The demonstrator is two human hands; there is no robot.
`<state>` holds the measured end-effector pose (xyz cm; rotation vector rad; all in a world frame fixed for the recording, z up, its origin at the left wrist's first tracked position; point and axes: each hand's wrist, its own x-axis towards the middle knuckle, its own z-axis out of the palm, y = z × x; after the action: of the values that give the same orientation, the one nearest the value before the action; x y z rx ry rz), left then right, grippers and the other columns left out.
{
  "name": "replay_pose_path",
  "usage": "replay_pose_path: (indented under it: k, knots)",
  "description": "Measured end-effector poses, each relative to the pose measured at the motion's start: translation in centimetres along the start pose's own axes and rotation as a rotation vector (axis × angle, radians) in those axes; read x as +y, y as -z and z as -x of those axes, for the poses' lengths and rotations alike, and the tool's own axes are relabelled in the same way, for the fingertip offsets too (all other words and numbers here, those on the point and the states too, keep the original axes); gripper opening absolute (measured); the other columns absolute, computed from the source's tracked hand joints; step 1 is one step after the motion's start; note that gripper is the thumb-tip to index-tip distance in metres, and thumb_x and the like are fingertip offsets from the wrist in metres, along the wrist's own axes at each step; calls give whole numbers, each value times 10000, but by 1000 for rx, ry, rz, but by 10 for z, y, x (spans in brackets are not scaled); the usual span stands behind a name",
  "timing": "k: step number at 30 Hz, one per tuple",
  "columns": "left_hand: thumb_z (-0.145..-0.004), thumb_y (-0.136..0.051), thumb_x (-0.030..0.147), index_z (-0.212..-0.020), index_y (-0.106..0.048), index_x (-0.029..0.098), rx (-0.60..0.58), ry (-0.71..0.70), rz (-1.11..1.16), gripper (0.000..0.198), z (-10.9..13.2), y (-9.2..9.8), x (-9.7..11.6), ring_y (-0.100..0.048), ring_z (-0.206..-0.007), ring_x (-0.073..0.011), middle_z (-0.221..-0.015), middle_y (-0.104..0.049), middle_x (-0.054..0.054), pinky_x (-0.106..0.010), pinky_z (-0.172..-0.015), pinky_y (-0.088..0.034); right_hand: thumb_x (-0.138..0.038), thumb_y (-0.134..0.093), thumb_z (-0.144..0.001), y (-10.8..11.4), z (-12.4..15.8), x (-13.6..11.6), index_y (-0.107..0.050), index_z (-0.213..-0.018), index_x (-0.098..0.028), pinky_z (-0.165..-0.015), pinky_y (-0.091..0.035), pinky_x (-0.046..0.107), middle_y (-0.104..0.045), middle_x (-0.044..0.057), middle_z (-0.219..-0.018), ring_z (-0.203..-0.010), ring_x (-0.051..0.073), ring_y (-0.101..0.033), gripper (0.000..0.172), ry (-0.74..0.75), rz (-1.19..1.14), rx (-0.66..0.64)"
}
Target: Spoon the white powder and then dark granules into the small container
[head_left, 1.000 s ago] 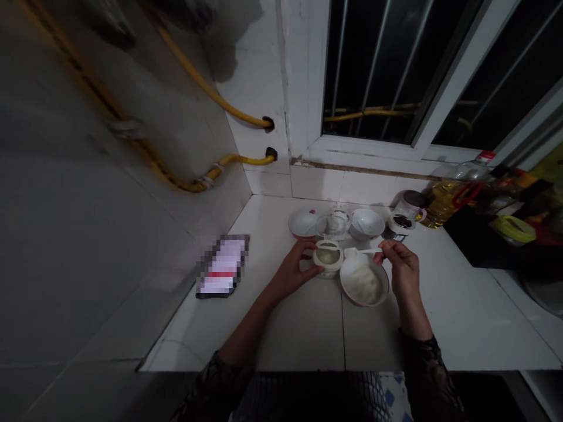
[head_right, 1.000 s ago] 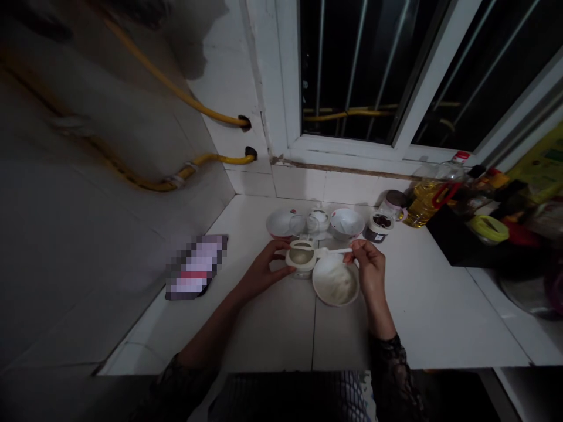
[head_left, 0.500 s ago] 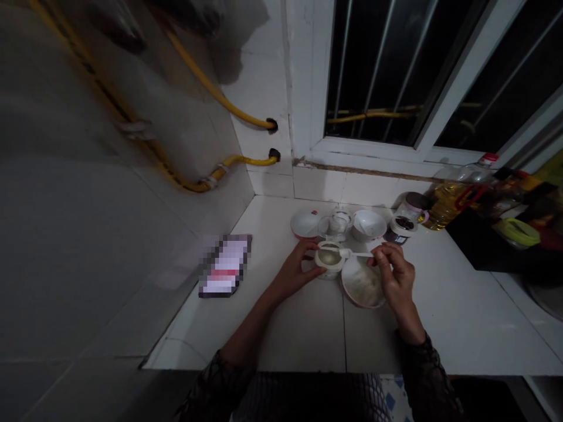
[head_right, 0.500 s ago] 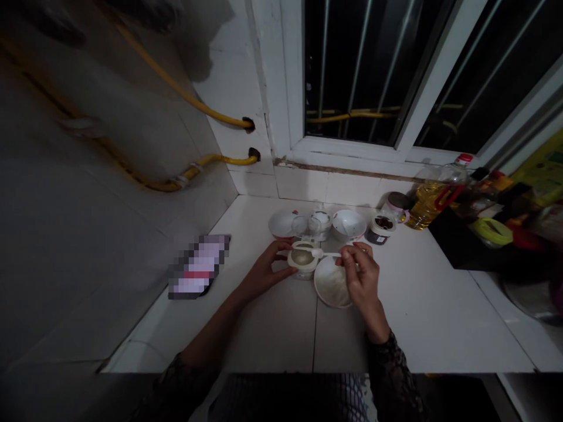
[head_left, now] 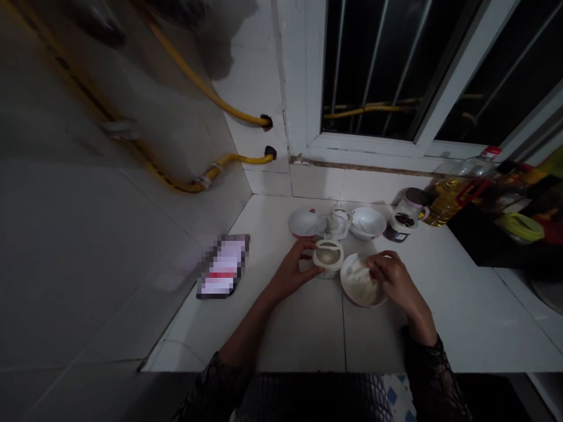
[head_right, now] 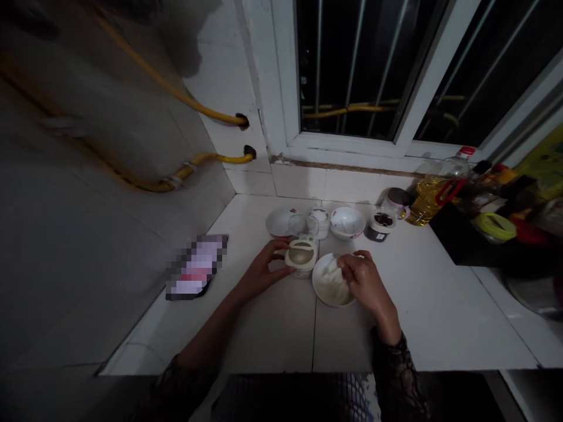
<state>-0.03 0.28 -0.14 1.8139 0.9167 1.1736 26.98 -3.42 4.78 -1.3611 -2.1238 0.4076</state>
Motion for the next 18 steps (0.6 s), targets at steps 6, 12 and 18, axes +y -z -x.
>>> replay_pose_path:
  k: [6, 12, 18]
  knots:
    - [-793, -753, 327, -1109, -542, 246, 10, 1, -3, 389, 0, 0, -1, -574, -1213, -261, -1326, -548, -114, -407, -893, -554, -348, -455, -949, 1, 3, -9, -552, -659, -253, -871, -427, 396, -644, 5, -593, -705, 213, -586, 321, -59, -206, -74]
    - [-790, -758, 344, -1103, -545, 245, 9, 8, 4, 391, 0, 0, -1, -571, -1216, -266, -1323, -550, -113, -414, -897, -551, -450, -478, -931, 12, 6, -8, -566, -569, -253, -810, -452, 384, -624, 35, -566, -792, 244, -582, 421, -115, -297, -115]
    - [-799, -751, 334, -1107, -534, 248, 10, -7, -11, 386, 1, 0, -1, -566, -1225, -266, -1306, -556, -108, -407, -890, -556, -357, -511, -884, 13, 7, 2, -629, -667, -246, -837, -442, 393, -642, 21, -564, -773, 241, -580, 271, -169, -209, -5]
